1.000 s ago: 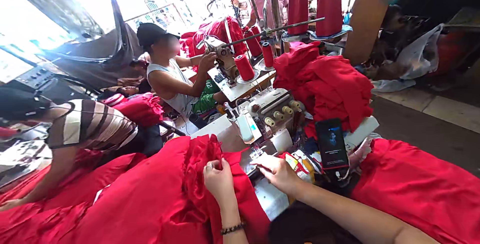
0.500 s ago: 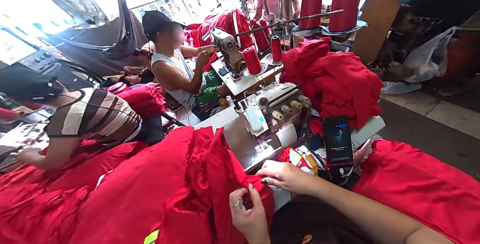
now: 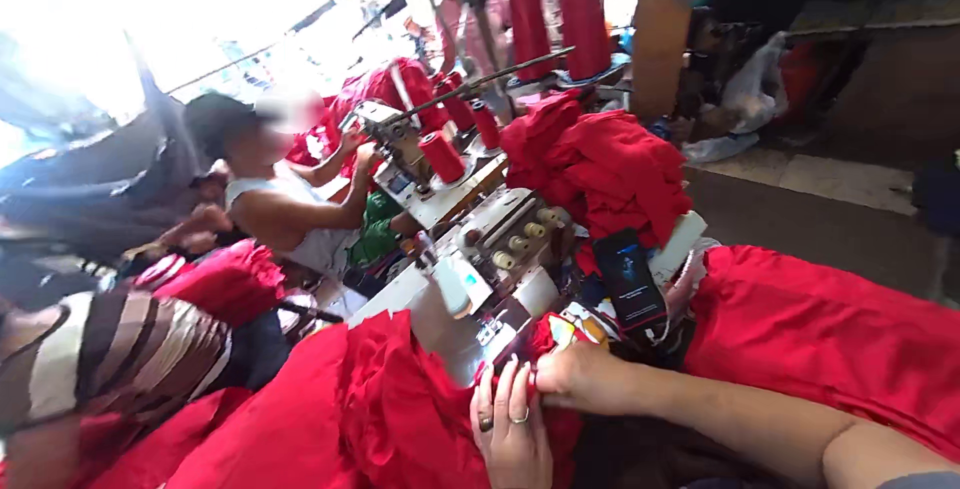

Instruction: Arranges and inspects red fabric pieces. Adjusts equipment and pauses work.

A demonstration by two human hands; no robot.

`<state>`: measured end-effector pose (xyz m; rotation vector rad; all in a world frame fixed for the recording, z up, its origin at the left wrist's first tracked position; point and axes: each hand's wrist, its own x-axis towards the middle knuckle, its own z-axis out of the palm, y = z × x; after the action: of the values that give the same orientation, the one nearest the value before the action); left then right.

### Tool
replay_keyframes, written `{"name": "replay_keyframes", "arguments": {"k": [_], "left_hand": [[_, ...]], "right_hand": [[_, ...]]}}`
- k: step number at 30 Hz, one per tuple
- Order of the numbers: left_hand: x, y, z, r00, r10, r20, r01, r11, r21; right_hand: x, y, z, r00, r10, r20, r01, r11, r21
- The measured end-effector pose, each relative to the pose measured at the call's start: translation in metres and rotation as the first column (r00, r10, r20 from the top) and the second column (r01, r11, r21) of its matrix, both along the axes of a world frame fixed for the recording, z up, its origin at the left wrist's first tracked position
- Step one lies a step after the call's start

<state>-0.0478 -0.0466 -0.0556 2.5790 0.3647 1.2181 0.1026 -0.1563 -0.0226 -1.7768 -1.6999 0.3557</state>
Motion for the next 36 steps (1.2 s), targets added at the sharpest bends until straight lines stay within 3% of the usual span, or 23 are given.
{"name": "replay_keyframes", "arguments": {"k": [2, 4, 10, 16, 20, 22, 26, 29, 36], "left_hand": [[-0.007, 0.007, 0.007, 0.991, -0.118, -0.068, 0.116, 0.993, -0.032], [-0.016, 0.016, 0.007, 0.981, -0.146, -0.131, 0.138, 0.988, -0.074], [-0.024, 0.014, 0.016, 0.976, -0.172, -0.136, 0.16, 0.983, -0.095], [-0.028, 0.004, 0.016, 0.966, -0.193, -0.17, 0.175, 0.978, -0.112], [-0.035, 0.005, 0.002, 0.972, -0.147, -0.183, 0.123, 0.983, -0.137], [-0.041, 0.005, -0.008, 0.97, -0.114, -0.217, 0.085, 0.987, -0.135], [-0.064, 0.015, -0.046, 0.922, 0.193, -0.336, -0.24, 0.965, -0.103], [-0.082, 0.032, -0.061, 0.881, 0.34, -0.328, -0.401, 0.906, -0.136], [-0.083, 0.039, -0.066, 0.904, 0.324, -0.279, -0.369, 0.921, -0.127]], "right_hand": [[-0.005, -0.005, 0.001, 0.997, 0.059, -0.059, -0.052, 0.993, 0.101], [-0.002, -0.01, 0.0, 0.992, 0.07, -0.104, -0.05, 0.982, 0.181], [0.002, -0.024, -0.01, 0.953, 0.044, -0.3, -0.004, 0.991, 0.132], [-0.004, -0.038, -0.011, 0.978, -0.022, -0.207, 0.051, 0.989, 0.136], [-0.024, -0.039, -0.028, 0.993, -0.008, -0.116, 0.035, 0.973, 0.227], [-0.033, -0.041, -0.028, 0.996, 0.024, -0.084, -0.009, 0.984, 0.178], [-0.047, -0.053, -0.007, 0.971, 0.212, -0.109, -0.211, 0.977, 0.022], [-0.057, -0.057, 0.0, 0.954, 0.295, -0.054, -0.293, 0.955, 0.035], [-0.057, -0.043, -0.003, 0.93, 0.366, 0.007, -0.366, 0.93, -0.009]]}}
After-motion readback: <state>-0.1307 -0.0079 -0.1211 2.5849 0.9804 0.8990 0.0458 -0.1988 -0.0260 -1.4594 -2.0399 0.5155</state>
